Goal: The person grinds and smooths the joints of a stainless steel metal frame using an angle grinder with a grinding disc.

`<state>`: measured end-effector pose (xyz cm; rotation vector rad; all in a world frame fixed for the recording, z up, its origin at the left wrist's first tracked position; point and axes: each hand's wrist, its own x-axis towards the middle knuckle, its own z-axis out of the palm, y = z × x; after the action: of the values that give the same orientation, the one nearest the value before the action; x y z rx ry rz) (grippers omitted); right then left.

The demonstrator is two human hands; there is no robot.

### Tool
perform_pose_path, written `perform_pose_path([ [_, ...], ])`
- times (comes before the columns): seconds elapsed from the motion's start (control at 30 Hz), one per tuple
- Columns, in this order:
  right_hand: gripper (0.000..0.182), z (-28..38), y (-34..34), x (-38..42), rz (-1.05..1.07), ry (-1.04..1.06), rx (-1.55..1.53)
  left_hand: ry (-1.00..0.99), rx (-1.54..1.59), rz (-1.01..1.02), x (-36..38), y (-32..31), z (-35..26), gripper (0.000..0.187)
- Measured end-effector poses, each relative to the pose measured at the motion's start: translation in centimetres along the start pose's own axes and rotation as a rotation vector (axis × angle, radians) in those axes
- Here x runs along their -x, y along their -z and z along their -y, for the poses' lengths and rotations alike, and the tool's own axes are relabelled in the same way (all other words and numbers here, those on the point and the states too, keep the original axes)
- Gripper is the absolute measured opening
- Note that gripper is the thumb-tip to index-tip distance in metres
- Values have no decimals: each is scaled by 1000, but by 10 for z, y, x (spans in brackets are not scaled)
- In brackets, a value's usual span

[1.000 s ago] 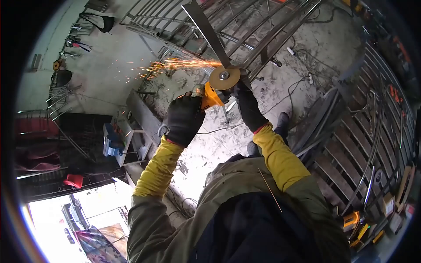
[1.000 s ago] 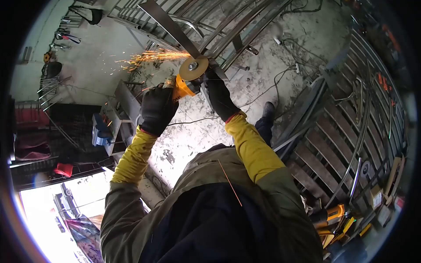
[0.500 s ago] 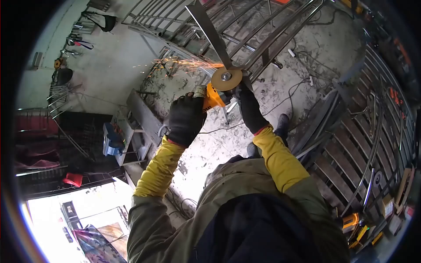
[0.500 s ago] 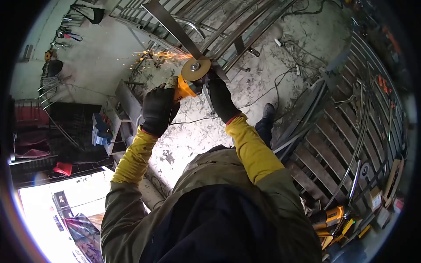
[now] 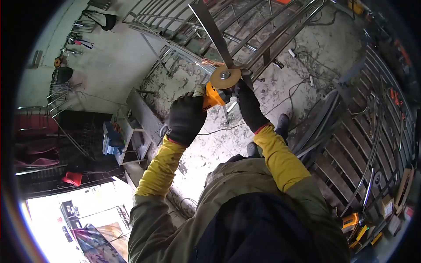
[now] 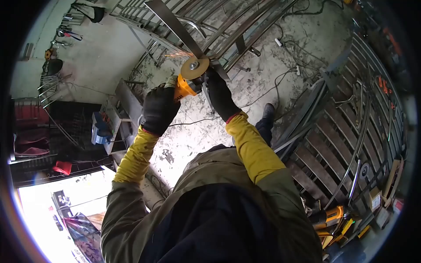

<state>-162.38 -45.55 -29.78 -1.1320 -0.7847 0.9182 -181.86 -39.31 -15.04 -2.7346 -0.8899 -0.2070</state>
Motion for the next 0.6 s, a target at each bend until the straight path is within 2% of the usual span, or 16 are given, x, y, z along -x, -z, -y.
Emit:
perform_pose_path([
  [0.07, 44, 3, 7, 6, 22, -30, -53, 8, -13, 12, 5, 0, 1, 57],
  [0.13, 42, 20, 22, 11, 41, -57, -99, 104, 2, 48, 23, 4, 8, 55],
  [0.17, 42, 35, 37, 17, 208, -109, -60, 132, 12, 79, 40, -7, 21, 57],
  [0.2, 42, 45, 52, 20, 375, -161, -18, 197, 84, 57, 49, 10, 16, 64],
  [0.23, 43, 35, 63, 24, 353, -216, -81, 270, 172, 36, 64, 7, 18, 64],
  [0.27, 47, 88, 76, 25, 447, -99, 323, 346, 261, 15, 79, 4, 22, 64],
  [0.33, 49, 116, 78, 20, 379, -20, -215, 562, 389, 68, 103, 4, 20, 61],
  [0.4, 50, 150, 75, -1, 216, 297, -191, 665, 451, -65, 130, -13, 16, 57],
  [0.47, 54, 206, 49, -23, 141, 495, -154, 770, 558, -124, 146, -16, 6, 49],
  [0.5, 54, 214, 38, -37, 148, 493, -138, 776, 574, -128, 155, -20, 3, 49],
  [0.57, 45, 227, 18, -67, -65, 596, 90, 932, 685, -115, 172, -29, -3, 40],
  [0.6, 45, 236, 9, -71, -53, 598, 101, 941, 697, -121, 179, -29, -6, 40],
])
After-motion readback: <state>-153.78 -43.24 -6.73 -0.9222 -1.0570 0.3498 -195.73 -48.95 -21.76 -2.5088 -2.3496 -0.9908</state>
